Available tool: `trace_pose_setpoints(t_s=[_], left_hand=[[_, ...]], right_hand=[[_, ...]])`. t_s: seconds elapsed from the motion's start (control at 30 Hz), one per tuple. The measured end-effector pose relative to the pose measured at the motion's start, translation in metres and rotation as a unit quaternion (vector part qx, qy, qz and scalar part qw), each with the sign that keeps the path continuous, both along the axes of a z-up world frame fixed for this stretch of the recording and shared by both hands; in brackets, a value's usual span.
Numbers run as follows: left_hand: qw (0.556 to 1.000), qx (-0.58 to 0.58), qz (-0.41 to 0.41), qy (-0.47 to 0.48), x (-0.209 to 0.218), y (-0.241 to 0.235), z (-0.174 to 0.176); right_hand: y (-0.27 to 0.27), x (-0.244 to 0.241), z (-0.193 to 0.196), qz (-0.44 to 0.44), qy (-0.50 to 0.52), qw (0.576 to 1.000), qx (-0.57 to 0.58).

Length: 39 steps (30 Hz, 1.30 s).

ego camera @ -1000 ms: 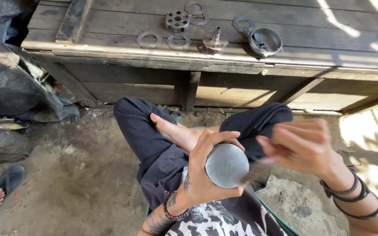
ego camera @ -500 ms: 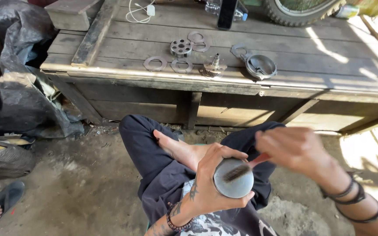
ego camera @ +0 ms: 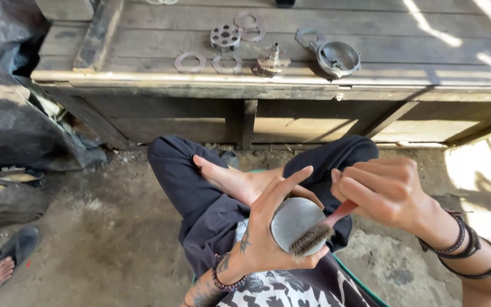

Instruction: Cleaning and sanding motorcycle engine components like a piston and gasket using manual abrasive tools.

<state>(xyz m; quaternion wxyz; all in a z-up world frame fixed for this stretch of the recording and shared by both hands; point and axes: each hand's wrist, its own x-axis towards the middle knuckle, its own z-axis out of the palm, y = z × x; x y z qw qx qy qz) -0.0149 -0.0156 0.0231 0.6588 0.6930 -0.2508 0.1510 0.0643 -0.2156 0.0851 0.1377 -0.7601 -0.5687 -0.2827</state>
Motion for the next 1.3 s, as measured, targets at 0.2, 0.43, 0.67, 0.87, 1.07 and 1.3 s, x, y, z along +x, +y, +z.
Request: trace_pose_setpoints(t_s=[0.2,0.43,0.67,0.87,1.07,1.3], left_hand=[[1.0,0.005,-0.004,-0.007,0.005,0.001,0.001],[0.999,0.039,-0.011,-0.02,0.015,0.0,0.012],[0.999,0.003,-0.049,-0.02,0.002,0.002,0.021],[0.997,-0.025,-0.077,0.0,0.013,0.004,0.017],[0.994,-0.037,-0.089,0.042,0.005,0.007,0.013],[0.98,0.004,-0.096,0.173,-0.001,0.018,0.033]], right_hand=[[-0.011,0.008,-0.007,-0.009,0.093,0.995,-0.044],[-0.047,0.013,-0.042,-0.009,0.124,0.943,0.31],[-0.021,0.002,0.003,-0.057,0.07,0.993,0.081],[-0.027,0.01,-0.003,-0.038,0.053,0.96,0.273],[-0.028,0.013,-0.057,0.004,0.056,0.953,0.297],[-0.056,0.012,-0.022,-0.033,0.03,0.911,0.41]])
